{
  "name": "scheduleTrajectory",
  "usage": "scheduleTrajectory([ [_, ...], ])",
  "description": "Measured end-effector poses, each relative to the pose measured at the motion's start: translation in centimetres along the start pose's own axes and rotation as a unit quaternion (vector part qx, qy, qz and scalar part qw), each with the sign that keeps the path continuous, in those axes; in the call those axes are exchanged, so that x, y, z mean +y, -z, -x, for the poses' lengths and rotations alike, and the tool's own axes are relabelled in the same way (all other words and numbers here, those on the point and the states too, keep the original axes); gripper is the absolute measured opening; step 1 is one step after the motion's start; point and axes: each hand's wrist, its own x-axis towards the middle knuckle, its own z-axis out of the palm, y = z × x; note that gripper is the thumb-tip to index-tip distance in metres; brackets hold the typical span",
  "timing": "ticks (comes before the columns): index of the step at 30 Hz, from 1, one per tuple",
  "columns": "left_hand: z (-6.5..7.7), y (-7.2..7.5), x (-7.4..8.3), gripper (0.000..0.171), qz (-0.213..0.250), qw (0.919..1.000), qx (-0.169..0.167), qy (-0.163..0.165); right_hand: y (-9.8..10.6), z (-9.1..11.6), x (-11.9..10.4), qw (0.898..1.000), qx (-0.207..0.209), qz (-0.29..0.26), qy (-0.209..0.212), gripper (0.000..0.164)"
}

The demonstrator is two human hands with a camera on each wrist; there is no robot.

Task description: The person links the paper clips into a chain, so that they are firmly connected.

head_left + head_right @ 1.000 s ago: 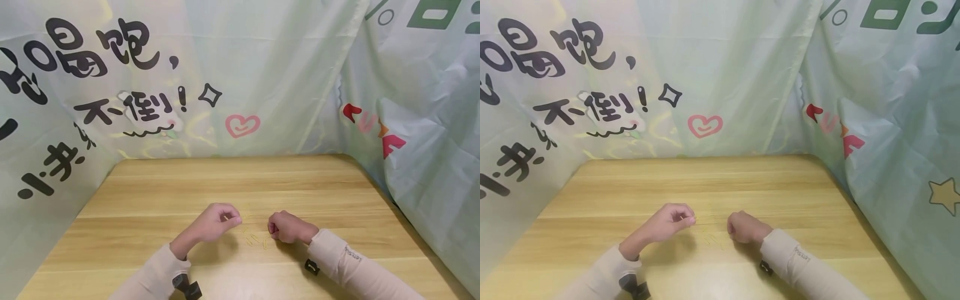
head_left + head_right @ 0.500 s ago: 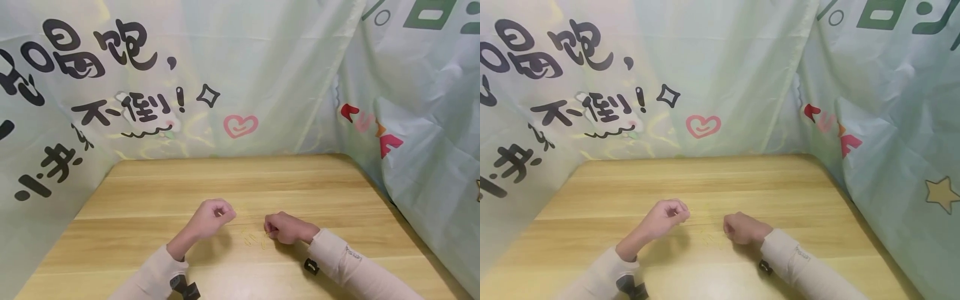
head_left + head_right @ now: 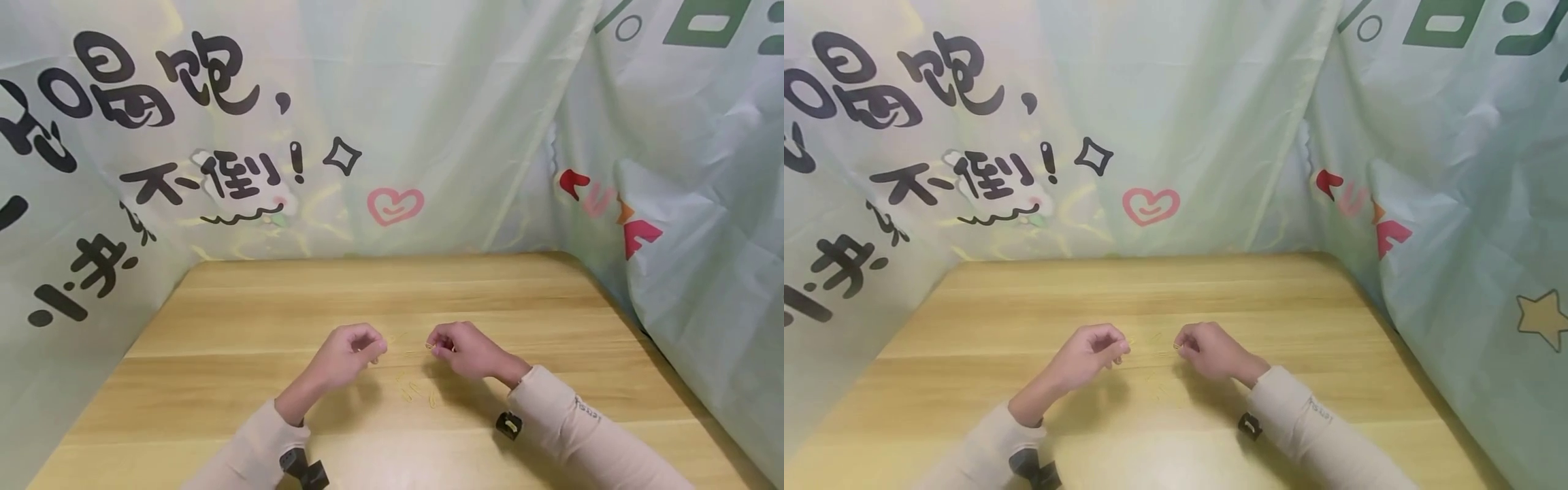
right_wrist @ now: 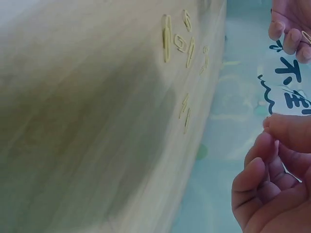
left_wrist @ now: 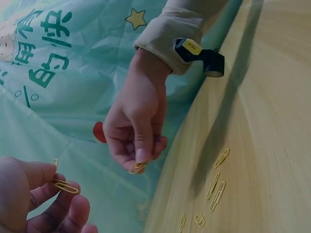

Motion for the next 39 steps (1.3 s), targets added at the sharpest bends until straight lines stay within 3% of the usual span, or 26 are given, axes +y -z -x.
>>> scheduleTrajectory([
  [9, -0.3, -0.3, -0.2, 0.012, 0.025, 0.9994, 0.02, -0.009, 0.4, -0.6, -0.3, 0.999, 0.012, -0.013, 0.031, 0.011],
  [18, -0.4, -0.3, 0.1, 0.006, 0.03, 0.999, 0.032, 0.005, 0.3, -0.8, -1.4, 0.998, 0.041, -0.024, 0.039, 0.009],
  [23, -0.2, -0.4, -0.1, 0.008, 0.031, 0.9988, 0.032, 0.019, -0.1, -0.7, -2.2, 0.997, 0.042, -0.031, 0.065, 0.009],
  [30, -0.7, -0.5, 0.2, 0.01, 0.029, 0.9983, 0.051, 0.004, 0.1, -1.0, -3.2, 0.994, 0.068, -0.021, 0.088, 0.01],
  [34, -0.9, -0.5, 0.3, 0.01, 0.026, 0.9974, 0.065, 0.017, 0.1, -1.1, -3.5, 0.993, 0.069, -0.022, 0.094, 0.011],
  [39, -1.0, -0.5, 0.4, 0.012, 0.057, 0.995, 0.072, 0.039, 0.0, -1.3, -3.9, 0.991, 0.078, -0.014, 0.107, 0.013],
])
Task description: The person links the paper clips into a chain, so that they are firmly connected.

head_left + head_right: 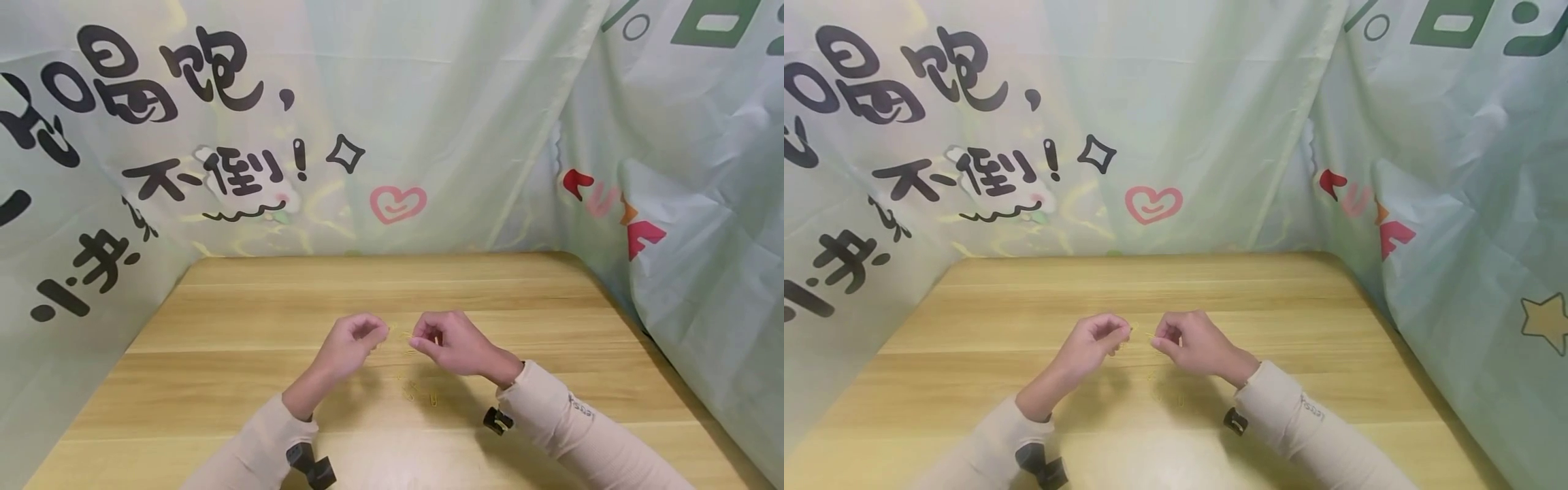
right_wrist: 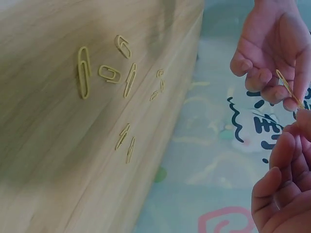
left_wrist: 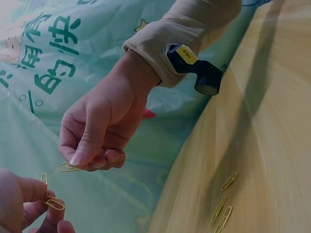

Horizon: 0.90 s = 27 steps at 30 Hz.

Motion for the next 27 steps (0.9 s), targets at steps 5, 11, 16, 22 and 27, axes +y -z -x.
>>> scheduleTrajectory([
  [5, -0.2, -0.1, 0.4, 0.012, 0.023, 0.9996, 0.004, 0.014, 0.0, -0.3, -0.2, 1.0, 0.009, 0.021, 0.018, 0.013],
  [11, -0.1, -0.3, 0.6, 0.015, 0.04, 0.9988, 0.01, 0.026, -0.2, -0.6, -0.5, 0.999, 0.011, 0.03, 0.033, 0.014],
  [16, 0.1, -0.3, 0.6, 0.015, 0.051, 0.9973, 0.016, 0.05, -0.4, -0.7, -0.9, 0.998, 0.004, 0.047, 0.042, 0.013],
  [22, -0.2, -0.5, 0.8, 0.016, 0.076, 0.9957, 0.01, 0.051, -0.2, -1.0, -1.1, 0.998, 0.01, 0.056, 0.041, 0.013],
  [27, -0.3, -0.6, 0.8, 0.015, 0.102, 0.9926, -0.003, 0.067, -0.2, -1.0, -1.1, 0.997, 0.007, 0.061, 0.04, 0.013],
])
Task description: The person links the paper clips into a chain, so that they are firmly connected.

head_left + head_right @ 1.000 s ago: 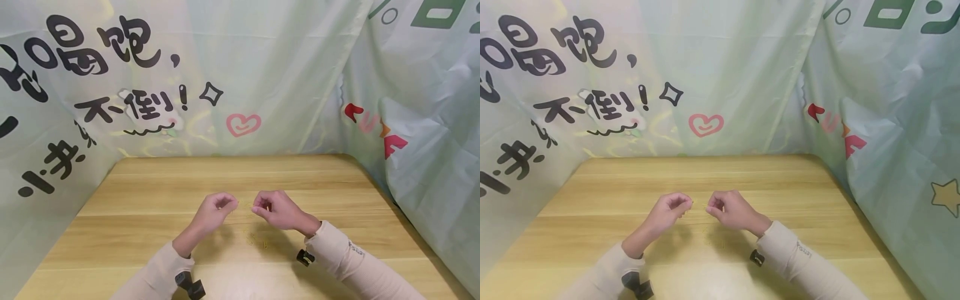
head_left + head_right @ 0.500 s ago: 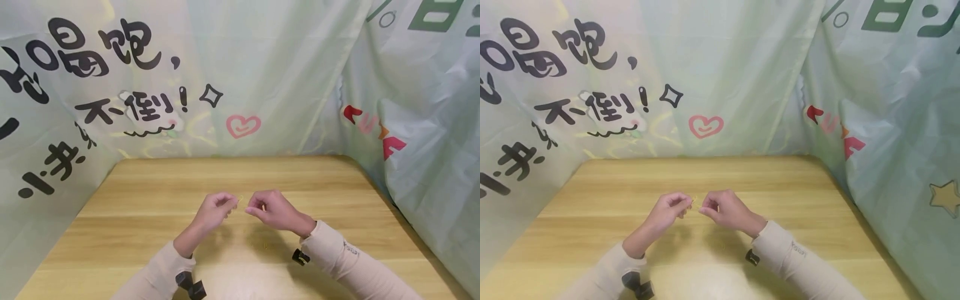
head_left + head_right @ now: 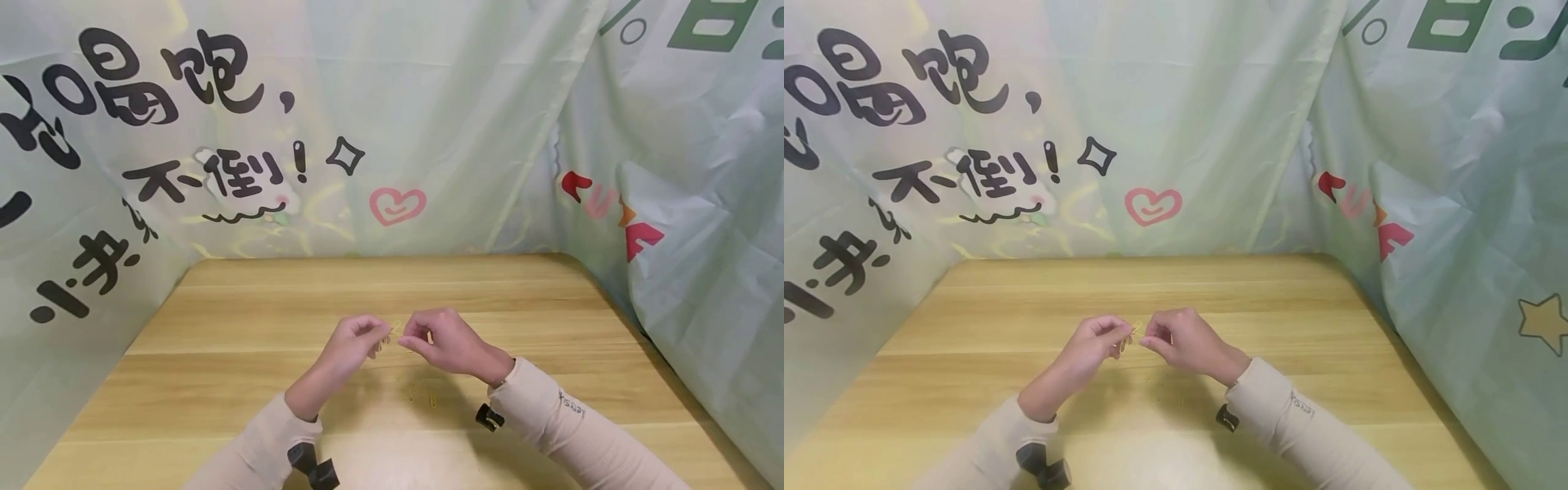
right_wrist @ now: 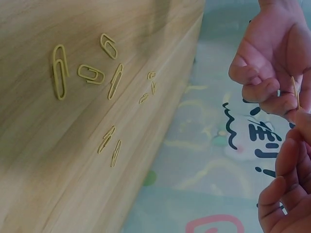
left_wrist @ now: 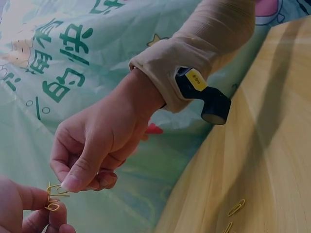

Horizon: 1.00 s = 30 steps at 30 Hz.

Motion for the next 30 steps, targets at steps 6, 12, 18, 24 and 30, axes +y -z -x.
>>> scheduleTrajectory([
  [6, 0.11, -0.07, 0.06, 0.019, 0.008, 0.9999, -0.006, 0.01, 0.01, 0.12, 0.12, 1.0, 0.009, 0.01, 0.003, 0.014],
  [12, 0.13, -0.11, 0.1, 0.022, 0.007, 0.9999, -0.005, 0.007, 0.11, 0.16, 0.04, 0.999, 0.023, 0.021, 0.009, 0.014],
  [18, 0.25, -0.3, 0.32, 0.019, 0.005, 0.9999, 0.011, -0.003, 0.2, 0.26, 0.1, 0.999, 0.036, 0.015, 0.016, 0.015],
  [24, 0.31, -0.41, 0.2, 0.015, 0.008, 0.9996, 0.028, 0.004, -0.12, 0.46, 0.38, 0.998, 0.046, 0.004, 0.033, 0.014],
  [30, 0.46, -0.5, 0.25, 0.018, 0.008, 0.9996, 0.025, 0.007, -0.1, 0.48, 0.27, 0.998, 0.043, 0.01, 0.043, 0.013],
])
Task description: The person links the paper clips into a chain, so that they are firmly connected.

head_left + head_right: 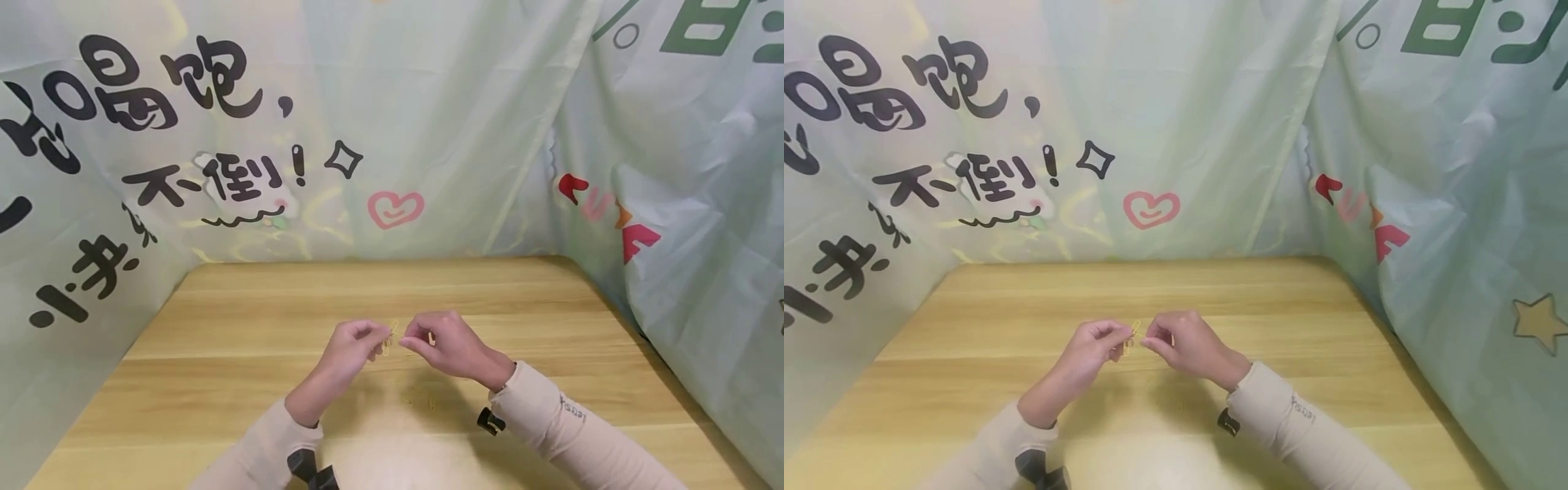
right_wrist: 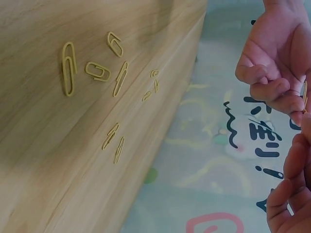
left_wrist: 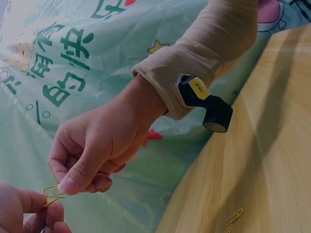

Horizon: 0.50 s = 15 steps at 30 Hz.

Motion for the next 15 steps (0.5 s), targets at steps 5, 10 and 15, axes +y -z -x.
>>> scheduleTrajectory([
  [5, -0.14, -0.11, 0.01, 0.017, 0.002, 1.0, 0.0, 0.0, 0.16, -0.11, -0.06, 1.0, 0.008, 0.011, 0.002, 0.012],
  [10, -0.18, -0.2, 0.01, 0.015, 0.006, 1.0, 0.002, -0.003, 0.16, -0.09, -0.02, 1.0, 0.017, 0.02, 0.007, 0.011],
  [15, -0.2, -0.33, -0.04, 0.016, 0.011, 0.9999, 0.002, -0.008, 0.16, -0.01, 0.07, 0.999, 0.022, 0.022, 0.005, 0.011],
])
